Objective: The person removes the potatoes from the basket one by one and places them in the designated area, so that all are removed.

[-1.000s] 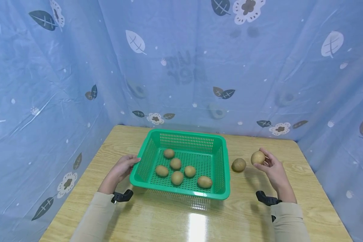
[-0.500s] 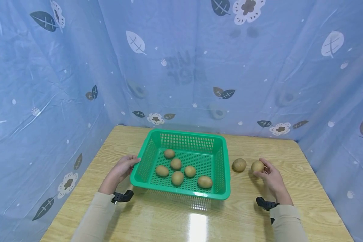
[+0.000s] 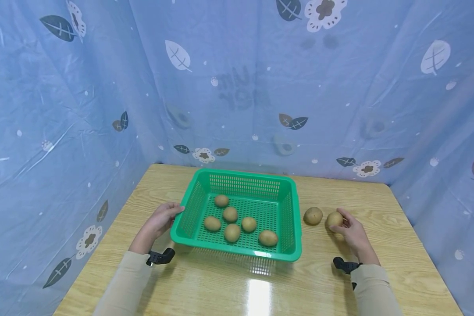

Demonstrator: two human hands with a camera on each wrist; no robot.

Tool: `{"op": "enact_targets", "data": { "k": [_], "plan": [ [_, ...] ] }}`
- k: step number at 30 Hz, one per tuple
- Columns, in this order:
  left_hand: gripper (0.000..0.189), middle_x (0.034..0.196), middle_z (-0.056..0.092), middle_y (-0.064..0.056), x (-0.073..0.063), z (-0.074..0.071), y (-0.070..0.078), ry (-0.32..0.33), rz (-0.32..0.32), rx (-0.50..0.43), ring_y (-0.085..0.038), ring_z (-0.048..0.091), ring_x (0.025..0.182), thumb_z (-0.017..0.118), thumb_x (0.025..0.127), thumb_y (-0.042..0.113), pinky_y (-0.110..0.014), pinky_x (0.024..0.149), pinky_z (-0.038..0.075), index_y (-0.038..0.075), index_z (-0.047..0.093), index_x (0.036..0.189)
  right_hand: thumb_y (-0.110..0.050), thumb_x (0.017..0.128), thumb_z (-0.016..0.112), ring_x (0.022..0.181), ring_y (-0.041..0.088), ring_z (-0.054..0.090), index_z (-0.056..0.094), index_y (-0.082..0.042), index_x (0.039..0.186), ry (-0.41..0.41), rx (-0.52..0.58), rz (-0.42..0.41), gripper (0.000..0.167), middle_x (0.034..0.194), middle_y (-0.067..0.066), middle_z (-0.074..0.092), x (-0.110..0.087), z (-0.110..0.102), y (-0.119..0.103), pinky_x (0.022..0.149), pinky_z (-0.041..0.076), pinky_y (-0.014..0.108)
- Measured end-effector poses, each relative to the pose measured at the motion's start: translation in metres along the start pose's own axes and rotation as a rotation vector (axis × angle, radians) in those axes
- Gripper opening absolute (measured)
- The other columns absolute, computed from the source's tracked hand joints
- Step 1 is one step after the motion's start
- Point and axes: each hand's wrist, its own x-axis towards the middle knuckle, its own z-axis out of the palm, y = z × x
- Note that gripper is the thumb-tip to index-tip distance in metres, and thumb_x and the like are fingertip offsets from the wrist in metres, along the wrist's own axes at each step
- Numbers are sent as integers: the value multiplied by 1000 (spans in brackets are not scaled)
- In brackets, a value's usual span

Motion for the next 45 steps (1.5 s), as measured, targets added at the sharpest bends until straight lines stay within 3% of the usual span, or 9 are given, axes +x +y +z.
{"op": "enact_targets", "data": {
  "k": [12, 19, 33, 45],
  "plan": [
    [34, 109, 65, -18, 0, 2, -2, 11, -27, -4, -19, 66, 92, 51, 97, 19, -35, 87, 54, -7, 55, 118, -29, 91, 64, 137, 51, 16, 5, -3, 151, -21, -19, 10, 88, 153, 32, 8, 4, 0, 6, 107, 23, 63],
    [35, 108, 64, -15, 1, 0, -2, 2, -7, 5, -18, 65, 92, 51, 97, 21, -34, 87, 53, -7, 55, 117, -25, 94, 60, 138, 52, 8, -1, -2, 150, -44, 9, 14, 87, 153, 31, 0, 5, -2, 3, 110, 16, 63],
    [35, 107, 65, -15, 0, 1, -1, 7, -9, 5, -18, 66, 91, 51, 97, 20, -33, 84, 53, -7, 55, 118, -29, 94, 59, 139, 50, 4, -9, -3, 149, -70, 67, 32, 91, 154, 28, -7, 7, -3, 4, 111, 10, 63],
    [37, 110, 63, -19, -1, -1, 0, -13, -2, 7, -22, 65, 95, 51, 97, 22, -32, 86, 52, -8, 54, 119, -36, 96, 54, 138, 52, 4, -6, -3, 150, -40, 16, -9, 87, 155, 27, -5, -1, -7, -7, 109, 11, 66]
  ]
}}
